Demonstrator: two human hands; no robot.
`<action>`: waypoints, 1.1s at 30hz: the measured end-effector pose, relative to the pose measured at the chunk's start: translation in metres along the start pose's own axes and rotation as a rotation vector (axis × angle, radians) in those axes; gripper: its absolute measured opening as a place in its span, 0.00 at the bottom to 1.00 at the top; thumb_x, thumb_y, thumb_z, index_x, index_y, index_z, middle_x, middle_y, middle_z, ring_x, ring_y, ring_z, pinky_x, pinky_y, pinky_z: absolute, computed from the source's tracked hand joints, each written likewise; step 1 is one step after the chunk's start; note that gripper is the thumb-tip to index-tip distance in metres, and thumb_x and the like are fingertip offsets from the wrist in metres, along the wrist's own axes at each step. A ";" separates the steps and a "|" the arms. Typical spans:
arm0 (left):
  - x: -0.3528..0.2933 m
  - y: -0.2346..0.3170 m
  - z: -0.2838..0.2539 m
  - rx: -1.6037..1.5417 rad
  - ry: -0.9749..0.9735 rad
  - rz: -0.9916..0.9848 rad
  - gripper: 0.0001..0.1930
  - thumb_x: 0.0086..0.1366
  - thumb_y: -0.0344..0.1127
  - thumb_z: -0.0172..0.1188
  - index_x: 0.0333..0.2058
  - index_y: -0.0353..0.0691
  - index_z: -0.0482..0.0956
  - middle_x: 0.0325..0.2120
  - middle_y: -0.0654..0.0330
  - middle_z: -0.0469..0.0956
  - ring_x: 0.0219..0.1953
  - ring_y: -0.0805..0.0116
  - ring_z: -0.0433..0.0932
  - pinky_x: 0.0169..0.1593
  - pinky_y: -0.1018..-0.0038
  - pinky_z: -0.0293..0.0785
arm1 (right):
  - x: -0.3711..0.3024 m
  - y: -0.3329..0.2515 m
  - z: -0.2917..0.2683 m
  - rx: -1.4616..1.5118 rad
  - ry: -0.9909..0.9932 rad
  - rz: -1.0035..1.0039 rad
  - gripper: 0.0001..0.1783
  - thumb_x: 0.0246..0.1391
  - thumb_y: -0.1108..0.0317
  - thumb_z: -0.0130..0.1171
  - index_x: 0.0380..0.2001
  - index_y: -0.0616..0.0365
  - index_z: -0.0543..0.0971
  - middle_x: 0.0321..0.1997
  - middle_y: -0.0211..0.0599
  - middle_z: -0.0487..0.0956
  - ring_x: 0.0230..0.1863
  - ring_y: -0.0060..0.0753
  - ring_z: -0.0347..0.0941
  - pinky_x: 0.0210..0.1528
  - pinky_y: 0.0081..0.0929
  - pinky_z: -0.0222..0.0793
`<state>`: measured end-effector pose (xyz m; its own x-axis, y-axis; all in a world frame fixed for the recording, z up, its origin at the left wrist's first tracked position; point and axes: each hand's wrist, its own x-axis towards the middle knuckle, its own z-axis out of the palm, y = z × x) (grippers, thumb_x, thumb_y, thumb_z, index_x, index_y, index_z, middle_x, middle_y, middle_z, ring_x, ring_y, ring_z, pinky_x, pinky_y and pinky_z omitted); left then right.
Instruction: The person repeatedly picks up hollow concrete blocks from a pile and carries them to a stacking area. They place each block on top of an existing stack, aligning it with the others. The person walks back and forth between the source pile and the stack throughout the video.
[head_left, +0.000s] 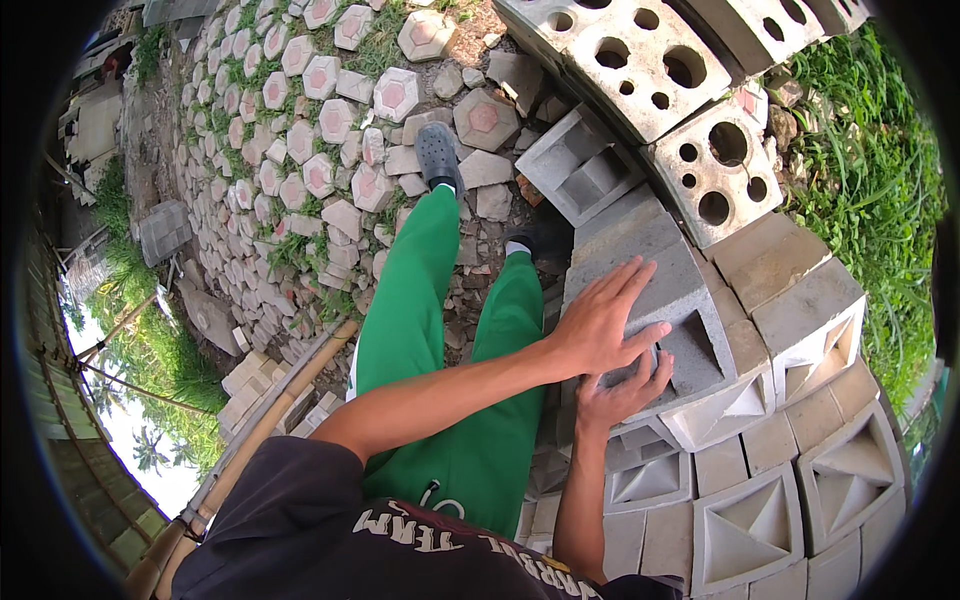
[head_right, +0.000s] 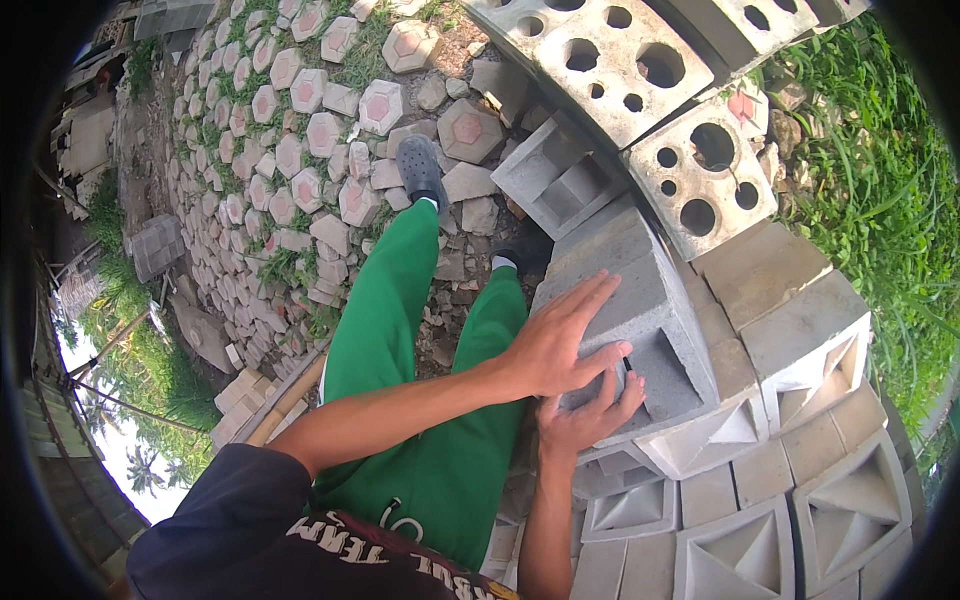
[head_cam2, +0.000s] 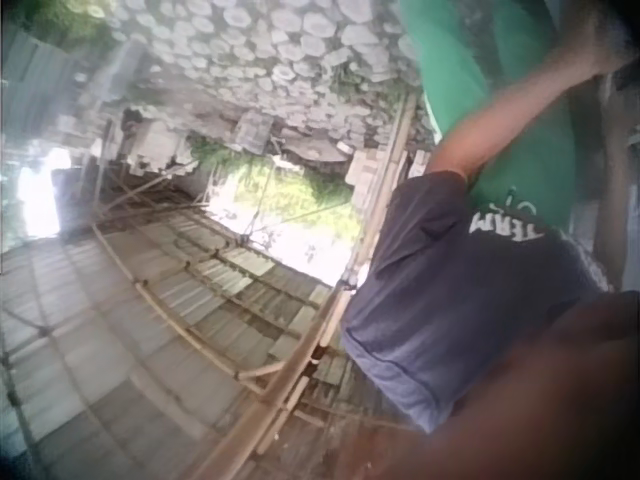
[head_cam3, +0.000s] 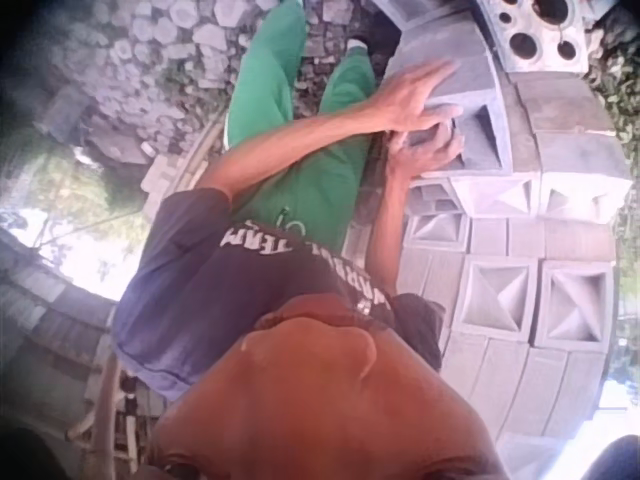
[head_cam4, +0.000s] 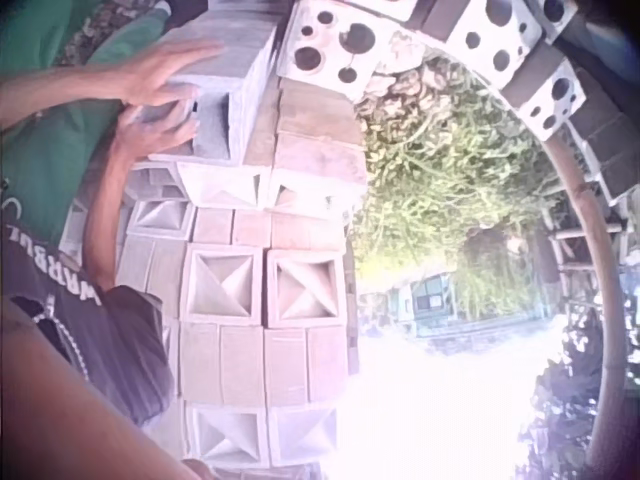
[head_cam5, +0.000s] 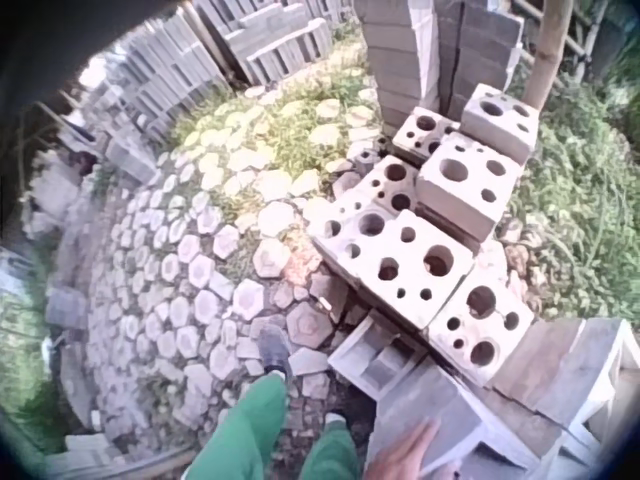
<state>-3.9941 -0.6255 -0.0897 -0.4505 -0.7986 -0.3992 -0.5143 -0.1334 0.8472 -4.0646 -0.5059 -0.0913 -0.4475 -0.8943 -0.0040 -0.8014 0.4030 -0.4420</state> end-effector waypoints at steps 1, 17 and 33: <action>-0.001 0.000 0.000 0.003 0.005 0.005 0.40 0.59 0.53 0.57 0.60 0.28 0.57 0.59 0.35 0.57 0.62 0.39 0.58 0.62 0.58 0.57 | -0.003 -0.001 -0.003 -0.012 -0.011 0.014 0.36 0.51 0.47 0.58 0.54 0.64 0.65 0.61 0.54 0.57 0.64 0.56 0.53 0.63 0.55 0.50; -0.011 -0.016 -0.001 -0.159 -0.002 -0.014 0.38 0.62 0.55 0.51 0.61 0.30 0.56 0.62 0.37 0.53 0.65 0.40 0.50 0.64 0.48 0.45 | -0.011 -0.006 0.005 -0.063 -0.051 0.035 0.42 0.55 0.36 0.45 0.57 0.65 0.60 0.60 0.46 0.61 0.66 0.52 0.47 0.62 0.50 0.46; -0.157 -0.210 -0.196 -0.509 0.045 -0.348 0.09 0.61 0.36 0.58 0.36 0.39 0.82 0.35 0.56 0.82 0.37 0.62 0.81 0.43 0.68 0.75 | -0.032 -0.075 0.019 -0.147 0.039 0.419 0.34 0.66 0.48 0.31 0.64 0.66 0.54 0.71 0.58 0.41 0.72 0.53 0.39 0.69 0.42 0.40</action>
<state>-3.6724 -0.5871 -0.1359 -0.2820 -0.6800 -0.6768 -0.2081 -0.6453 0.7351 -3.9825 -0.5116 -0.0752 -0.7580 -0.6410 -0.1203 -0.5943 0.7549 -0.2775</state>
